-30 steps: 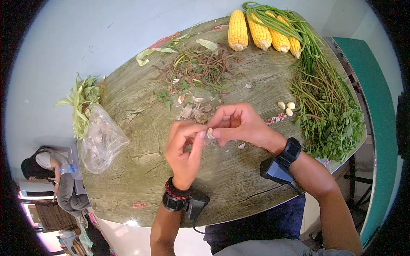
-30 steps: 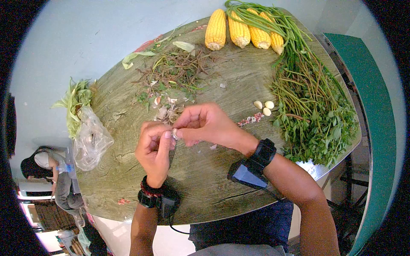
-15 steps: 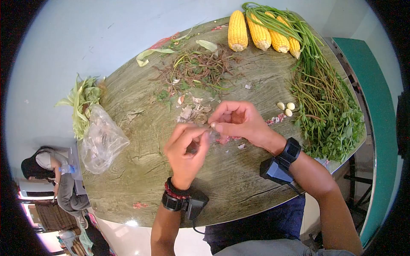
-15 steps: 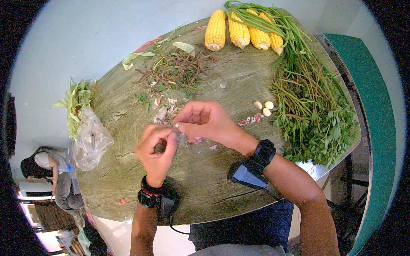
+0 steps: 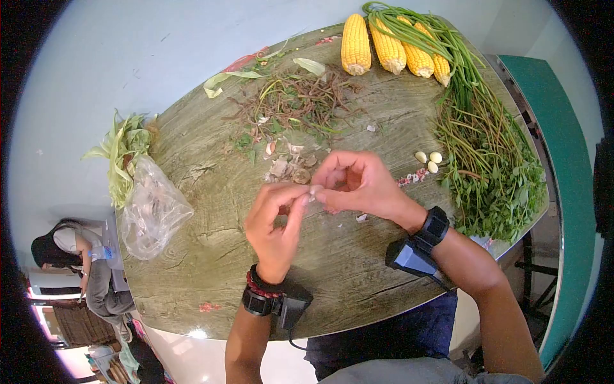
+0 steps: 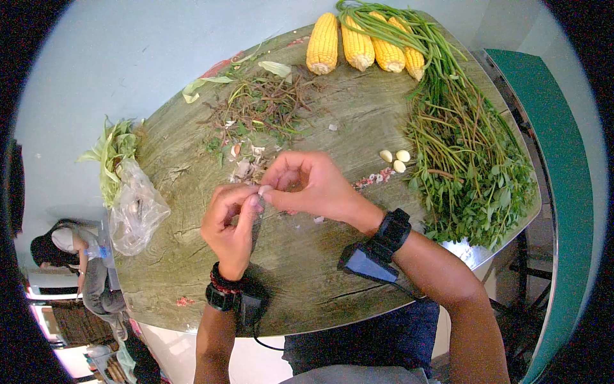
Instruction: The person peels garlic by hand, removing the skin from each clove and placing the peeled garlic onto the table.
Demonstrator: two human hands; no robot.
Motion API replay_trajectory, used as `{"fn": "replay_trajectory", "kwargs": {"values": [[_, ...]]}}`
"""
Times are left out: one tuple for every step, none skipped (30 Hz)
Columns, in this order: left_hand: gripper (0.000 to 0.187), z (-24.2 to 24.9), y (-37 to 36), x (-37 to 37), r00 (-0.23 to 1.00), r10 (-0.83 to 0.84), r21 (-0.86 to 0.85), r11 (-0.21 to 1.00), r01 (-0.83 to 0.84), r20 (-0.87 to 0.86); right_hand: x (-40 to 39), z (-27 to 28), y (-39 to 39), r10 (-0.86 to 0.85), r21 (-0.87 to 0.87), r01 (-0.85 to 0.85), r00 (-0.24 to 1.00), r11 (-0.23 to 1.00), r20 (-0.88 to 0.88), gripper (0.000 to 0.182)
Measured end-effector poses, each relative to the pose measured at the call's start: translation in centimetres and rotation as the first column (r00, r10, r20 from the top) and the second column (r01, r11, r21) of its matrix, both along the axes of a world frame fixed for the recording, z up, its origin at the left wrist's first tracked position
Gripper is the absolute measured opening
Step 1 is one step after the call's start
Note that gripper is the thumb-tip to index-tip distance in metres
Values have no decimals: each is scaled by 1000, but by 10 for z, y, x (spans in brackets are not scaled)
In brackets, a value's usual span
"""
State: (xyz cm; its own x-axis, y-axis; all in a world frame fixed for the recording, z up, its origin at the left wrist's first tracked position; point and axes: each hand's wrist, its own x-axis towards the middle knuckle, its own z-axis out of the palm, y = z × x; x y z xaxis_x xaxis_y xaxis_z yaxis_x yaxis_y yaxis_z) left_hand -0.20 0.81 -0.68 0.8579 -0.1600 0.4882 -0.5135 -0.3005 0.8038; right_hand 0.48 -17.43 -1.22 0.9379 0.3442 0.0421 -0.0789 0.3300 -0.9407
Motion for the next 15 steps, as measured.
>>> {"fn": "replay_trajectory", "kwargs": {"values": [[18, 2, -1, -1, 1000, 13, 19, 1000, -13, 11, 0, 0, -1, 2, -17, -2, 1000, 1000, 0, 18], [17, 5, -3, -2, 999, 25, 38, 999, -26, 22, 0, 0, -1, -1, -24, 1, 1000, 1000, -1, 17], [17, 8, -3, -2, 999, 38, 58, 998, -40, 33, 0, 0, -1, -4, -30, 4, 1000, 1000, -3, 17], [15, 9, -3, -3, 998, 39, 83, 996, -42, 46, -1, 0, -1, -7, -36, 7, 1000, 999, -4, 16], [13, 9, -2, -5, 997, 39, 108, 993, -45, 59, -1, -1, 0, -24, -52, 25, 1000, 998, 17, 15], [11, 9, -2, -6, 997, 38, 133, 990, -48, 73, 0, -2, 1, -41, -67, 43, 998, 997, 39, 14], [11, 9, -2, -6, 996, 45, 140, 989, -55, 71, 0, -2, 3, -57, -83, 62, 996, 995, 61, 13], [11, 9, -2, -6, 996, 53, 147, 987, -62, 69, 0, -2, 3, -63, -96, 70, 995, 993, 71, 13], [11, 9, -2, -6, 996, 60, 155, 985, -70, 67, -1, -2, 3, -69, -110, 77, 994, 991, 81, 12], [11, 8, -3, -7, 996, 63, 154, 985, -72, 61, -1, -2, 3, -74, -123, 85, 993, 989, 91, 12], [11, 8, -3, -7, 996, 67, 153, 985, -74, 54, -1, -2, 3, -74, -127, 85, 994, 988, 84, 12], [11, 7, -3, -7, 996, 70, 152, 985, -77, 48, -2, -2, 3, -74, -132, 84, 994, 988, 78, 12], [11, 7, -4, -7, 996, 71, 153, 985, -78, 49, -2, -1, 3, -74, -136, 83, 995, 987, 71, 12], [11, 6, -4, -7, 996, 72, 154, 985, -79, 51, -2, -1, 3, -69, -139, 78, 995, 987, 65, 12], [10, 6, -4, -7, 996, 72, 156, 985, -79, 52, -2, -1, 3, -65, -142, 73, 996, 987, 60, 12]]}}
